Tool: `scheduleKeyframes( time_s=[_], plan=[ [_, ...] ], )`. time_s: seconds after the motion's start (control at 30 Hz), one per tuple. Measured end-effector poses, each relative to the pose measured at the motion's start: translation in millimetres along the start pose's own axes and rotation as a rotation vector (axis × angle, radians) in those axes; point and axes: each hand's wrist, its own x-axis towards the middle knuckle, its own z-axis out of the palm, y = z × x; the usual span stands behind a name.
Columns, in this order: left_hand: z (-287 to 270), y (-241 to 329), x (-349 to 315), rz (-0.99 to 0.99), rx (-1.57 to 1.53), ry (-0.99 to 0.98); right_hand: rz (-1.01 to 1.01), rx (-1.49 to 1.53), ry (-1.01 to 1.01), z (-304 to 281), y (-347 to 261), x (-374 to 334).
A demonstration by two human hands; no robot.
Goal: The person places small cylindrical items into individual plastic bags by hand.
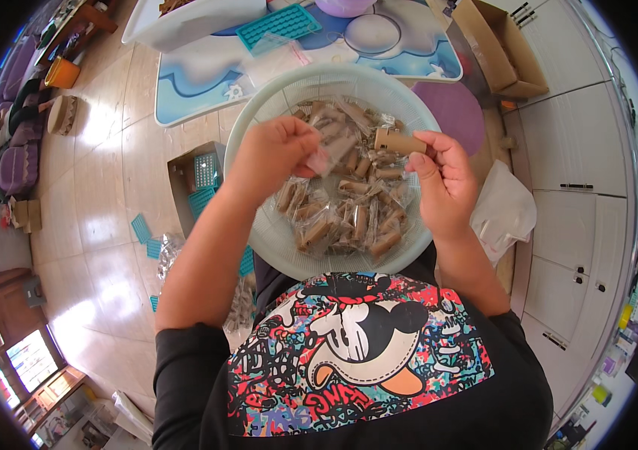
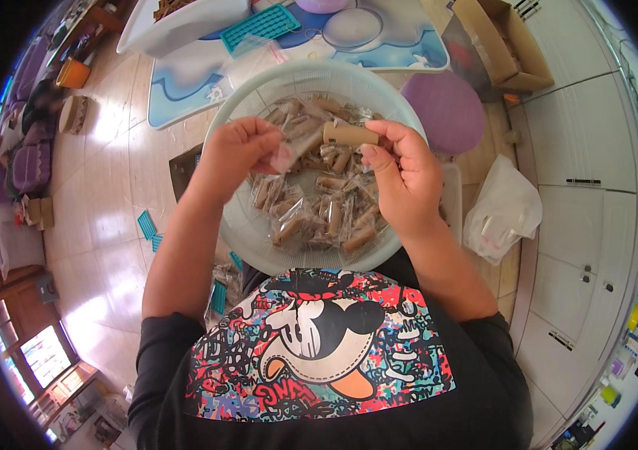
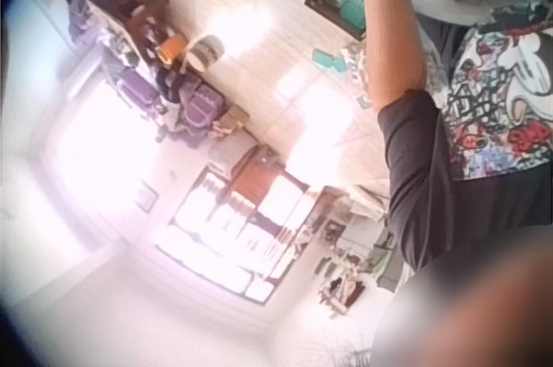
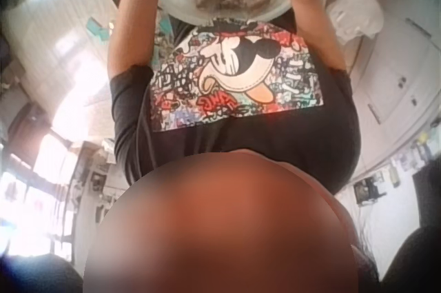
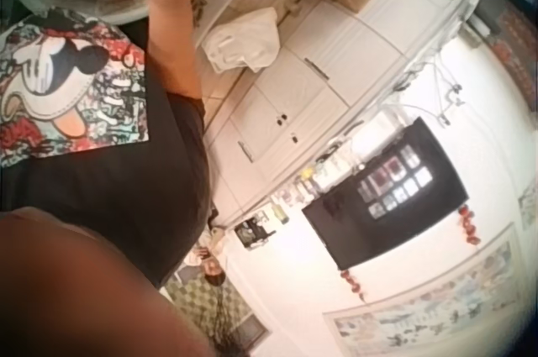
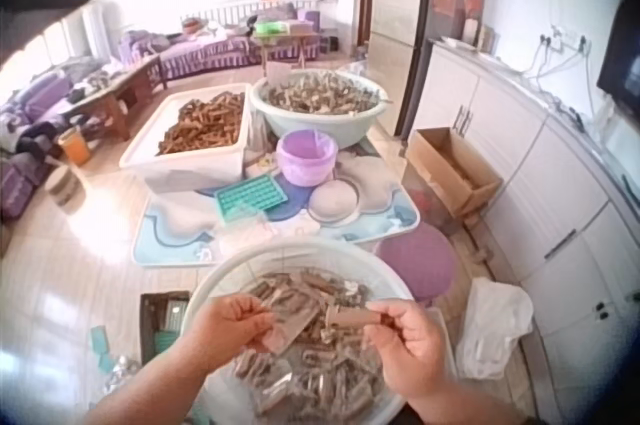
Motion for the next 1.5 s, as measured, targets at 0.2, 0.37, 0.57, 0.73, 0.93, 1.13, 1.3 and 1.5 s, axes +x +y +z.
scheduleKeyframes(
  time_s=[0.2,0.37,0.57,0.73,0.93,1.13,1.3,1.5],
  plan=[
    [15,-14,-34,0.07,-0.035,-0.102,-0.193,-0.329,-0.009,3,6,2],
    [17,-12,-46,0.16,0.131,-0.077,-0.26,-0.47,0.003,3,7,-1],
    [18,-15,-48,0.266,0.323,-0.003,-0.143,-0.404,-0.071,5,4,-6],
    [29,-28,-44,0.307,0.053,0.044,0.0,-0.275,-0.155,8,1,-9],
    [25,-23,-41,0.071,0.047,-0.128,0.285,-0.132,-0.361,1,-3,-5],
    [28,-24,-43,-0.053,-0.144,-0.227,0.421,-0.061,-0.46,-1,-2,-1],
    [31,-23,-44,0.03,-0.222,-0.228,0.368,-0.176,-0.51,3,-6,1],
    [31,-29,-44,-0.006,-0.448,-0.24,0.373,-0.019,-0.319,11,0,-5]
  ],
)
